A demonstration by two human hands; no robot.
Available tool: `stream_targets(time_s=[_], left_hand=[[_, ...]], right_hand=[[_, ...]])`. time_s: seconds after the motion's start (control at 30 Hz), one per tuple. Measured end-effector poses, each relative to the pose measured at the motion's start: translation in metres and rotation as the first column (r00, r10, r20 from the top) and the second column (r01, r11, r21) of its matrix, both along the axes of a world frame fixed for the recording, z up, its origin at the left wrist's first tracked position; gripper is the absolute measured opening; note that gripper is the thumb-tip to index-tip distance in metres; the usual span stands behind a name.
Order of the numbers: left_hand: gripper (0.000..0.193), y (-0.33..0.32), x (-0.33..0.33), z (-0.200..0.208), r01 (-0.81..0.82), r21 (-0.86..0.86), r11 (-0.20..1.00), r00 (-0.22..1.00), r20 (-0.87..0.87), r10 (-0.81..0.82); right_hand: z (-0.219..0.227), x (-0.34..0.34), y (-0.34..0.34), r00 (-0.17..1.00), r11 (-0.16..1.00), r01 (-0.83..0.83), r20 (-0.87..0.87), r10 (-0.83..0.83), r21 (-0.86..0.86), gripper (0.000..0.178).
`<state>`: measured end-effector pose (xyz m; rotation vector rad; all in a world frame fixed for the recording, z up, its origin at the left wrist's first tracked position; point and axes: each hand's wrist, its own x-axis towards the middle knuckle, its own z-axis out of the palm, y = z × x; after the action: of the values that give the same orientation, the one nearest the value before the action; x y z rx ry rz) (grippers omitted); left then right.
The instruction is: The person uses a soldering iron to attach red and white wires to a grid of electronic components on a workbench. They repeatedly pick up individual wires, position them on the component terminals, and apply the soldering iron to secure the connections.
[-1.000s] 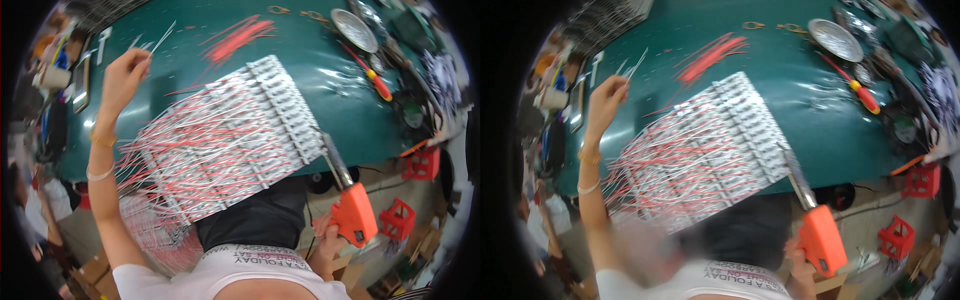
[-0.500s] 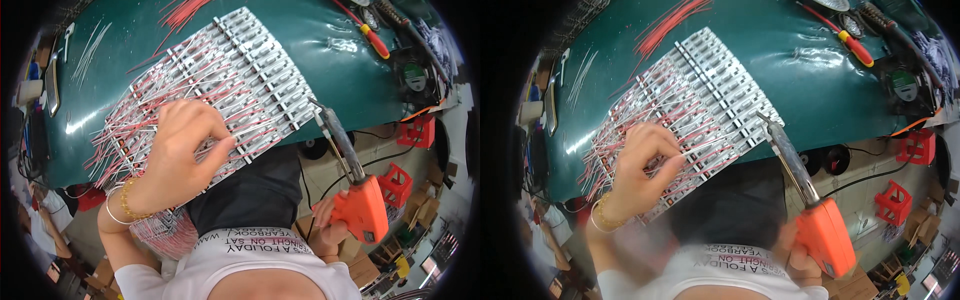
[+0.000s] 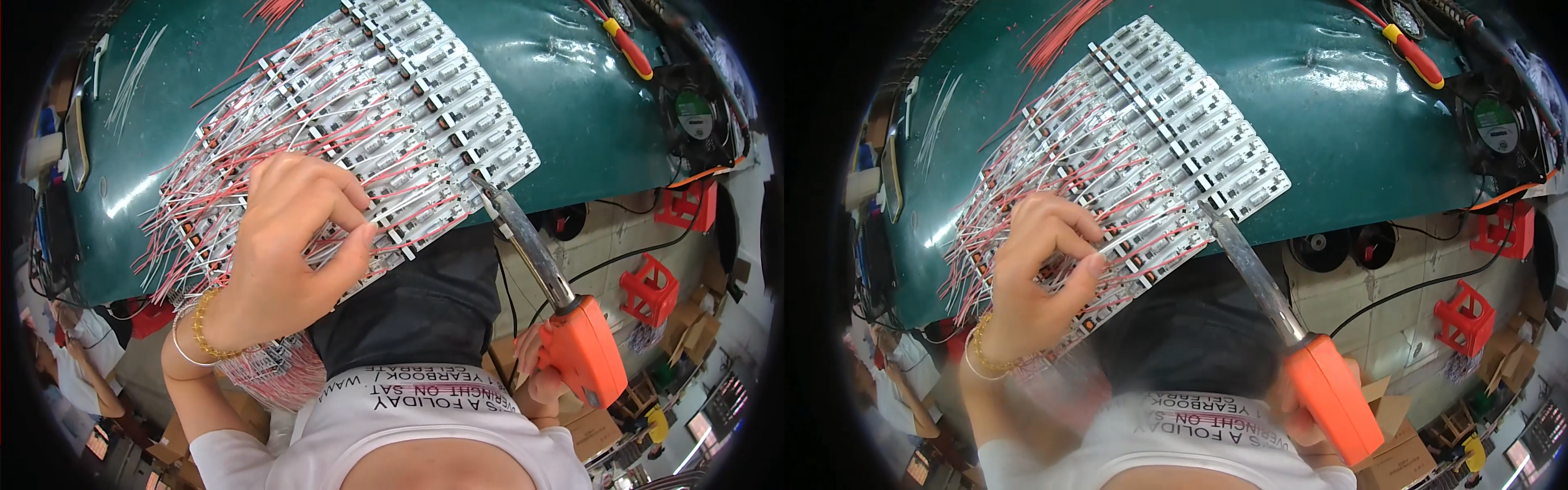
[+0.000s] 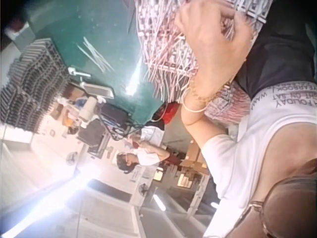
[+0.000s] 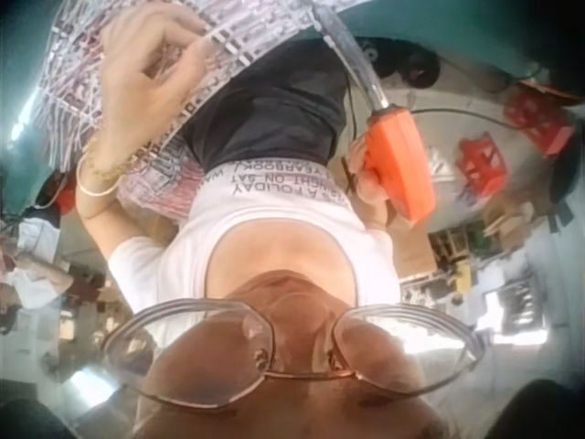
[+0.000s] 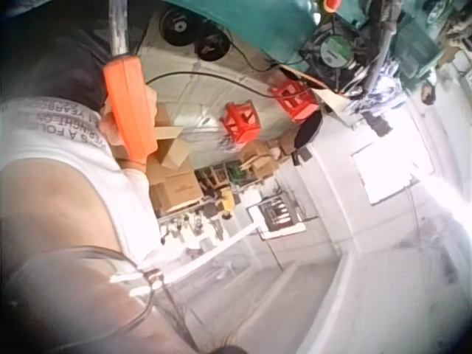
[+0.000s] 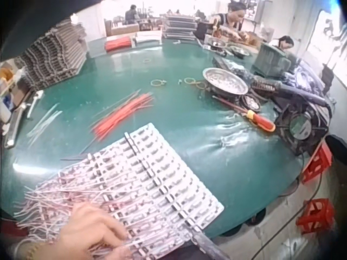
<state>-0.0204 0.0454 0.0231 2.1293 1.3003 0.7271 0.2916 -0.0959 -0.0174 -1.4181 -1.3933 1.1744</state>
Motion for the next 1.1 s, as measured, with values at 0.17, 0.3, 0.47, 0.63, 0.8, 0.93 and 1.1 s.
stream_targets(time_s=[0.17,0.3,0.47,0.63,0.8,0.93,1.1], left_hand=[[0.016,0.000,-0.001,0.000,-0.001,0.024,1.000,1.000,0.001,0.001],[0.016,0.000,-0.001,-0.001,-0.012,0.026,1.000,1.000,-0.006,0.012],[0.015,0.000,-0.001,-0.001,-0.011,0.027,1.000,1.000,-0.010,0.012],[0.015,0.000,-0.002,-0.001,-0.013,0.021,1.000,1.000,-0.015,0.014],[0.015,-0.001,-0.002,-0.002,-0.022,0.030,0.999,1.000,-0.013,0.023],[0.015,-0.001,-0.001,-0.001,-0.019,0.029,0.999,1.000,-0.022,0.020],[0.015,0.000,0.001,-0.002,-0.016,0.046,0.999,1.000,-0.023,0.017]], right_hand=[[0.008,-0.012,0.010,0.903,0.999,-0.038,0.430,0.019,0.035,0.006],[0.006,-0.013,0.012,0.870,0.996,-0.076,0.491,0.046,0.042,0.010],[0.001,-0.010,0.008,0.904,0.999,-0.039,0.426,0.038,-0.006,0.013],[-0.010,-0.004,-0.005,0.923,0.998,-0.045,0.383,0.026,0.042,0.053],[-0.030,0.006,-0.020,0.981,0.993,0.069,0.172,-0.085,0.100,0.077],[-0.015,-0.003,-0.009,0.942,0.988,0.084,0.313,-0.122,0.131,0.017],[0.000,-0.011,0.002,0.934,0.990,0.089,0.335,-0.122,0.113,0.011]])
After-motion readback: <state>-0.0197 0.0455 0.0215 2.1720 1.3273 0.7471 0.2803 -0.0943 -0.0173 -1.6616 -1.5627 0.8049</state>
